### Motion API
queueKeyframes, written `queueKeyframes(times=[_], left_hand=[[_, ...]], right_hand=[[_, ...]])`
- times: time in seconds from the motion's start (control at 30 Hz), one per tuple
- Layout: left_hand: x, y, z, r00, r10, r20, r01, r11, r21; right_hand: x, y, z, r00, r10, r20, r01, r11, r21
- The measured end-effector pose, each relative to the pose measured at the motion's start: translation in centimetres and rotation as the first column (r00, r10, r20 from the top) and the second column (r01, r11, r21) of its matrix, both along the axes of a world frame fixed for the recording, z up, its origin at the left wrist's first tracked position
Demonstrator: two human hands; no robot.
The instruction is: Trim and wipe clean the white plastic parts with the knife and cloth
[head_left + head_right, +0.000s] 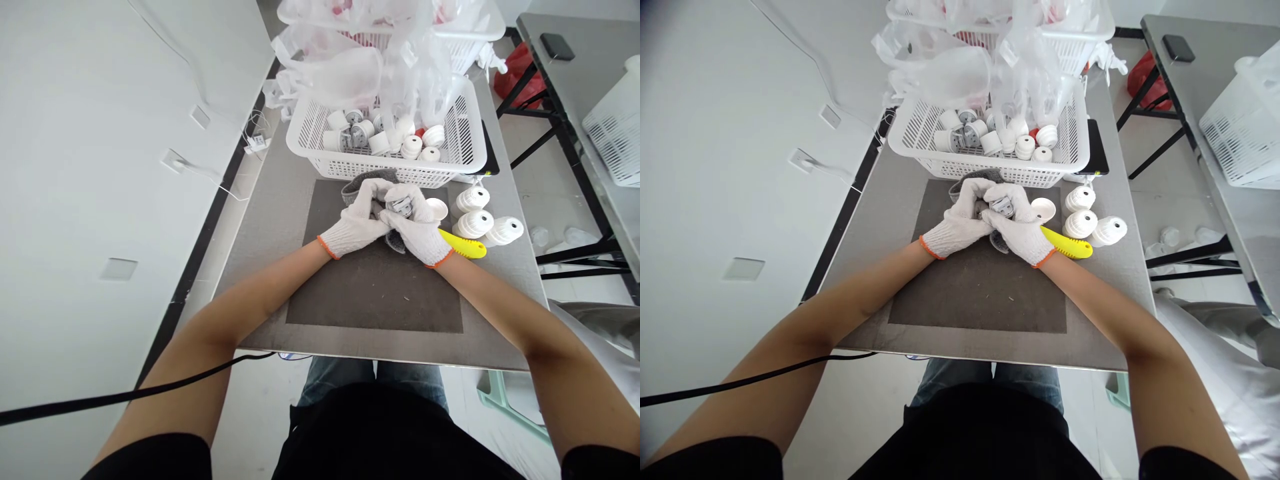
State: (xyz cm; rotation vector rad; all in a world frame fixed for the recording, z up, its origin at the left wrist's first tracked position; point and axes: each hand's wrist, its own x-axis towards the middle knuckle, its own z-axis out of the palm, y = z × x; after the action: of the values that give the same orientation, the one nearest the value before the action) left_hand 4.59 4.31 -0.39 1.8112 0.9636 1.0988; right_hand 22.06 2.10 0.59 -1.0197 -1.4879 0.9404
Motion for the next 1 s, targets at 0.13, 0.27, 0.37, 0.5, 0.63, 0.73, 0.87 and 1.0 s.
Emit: queueKeyframes(times=[0.13,0.27,0.37,0.5,0.63,0.73,0.87,1.0], left_hand=[[0.1,0.1,-0.3,1.0,0.004,0.0,-0.004,0.998,0.065],[-0.2,-0.1,0.2,0.999,0.025,-0.029,-0.025,1.0,0.001],[-0.5,-0.1,1.0,1.0,-0.004,-0.009,0.003,0.994,-0.106],[-0.9,-0.3,2.3,0.983,-0.1,0.153,0.142,0.943,-0.3],[-0.7,-1.0,3.4,0.954,-0.106,0.28,0.199,0.924,-0.326],[-0.3,-1.5,4.1,0.965,-0.05,0.259,0.128,0.947,-0.295],[-0.2,-1.4,4.0,0.965,-0.041,0.259,0.1,0.97,-0.22],[0.0,-1.2,3.7,0.974,-0.002,0.228,0.068,0.957,-0.282]], right_hand=[[0.5,0.5,-1.0,0.999,-0.006,0.045,0.003,0.998,0.066],[0.2,0.7,-0.8,0.999,-0.003,0.047,-0.001,0.997,0.073],[-0.1,0.4,-0.1,1.0,-0.02,0.023,0.019,0.998,0.053],[-0.4,-0.3,0.7,0.999,-0.009,-0.033,0.007,0.999,-0.042],[-0.4,-0.3,0.4,0.997,-0.079,0.008,0.079,0.996,-0.042],[-0.5,0.0,-0.1,0.989,-0.134,0.063,0.131,0.99,0.052],[-0.6,-0.2,0.1,0.996,-0.063,0.06,0.062,0.998,0.026],[-0.7,-0.8,1.0,0.999,0.033,0.023,-0.028,0.981,-0.191]])
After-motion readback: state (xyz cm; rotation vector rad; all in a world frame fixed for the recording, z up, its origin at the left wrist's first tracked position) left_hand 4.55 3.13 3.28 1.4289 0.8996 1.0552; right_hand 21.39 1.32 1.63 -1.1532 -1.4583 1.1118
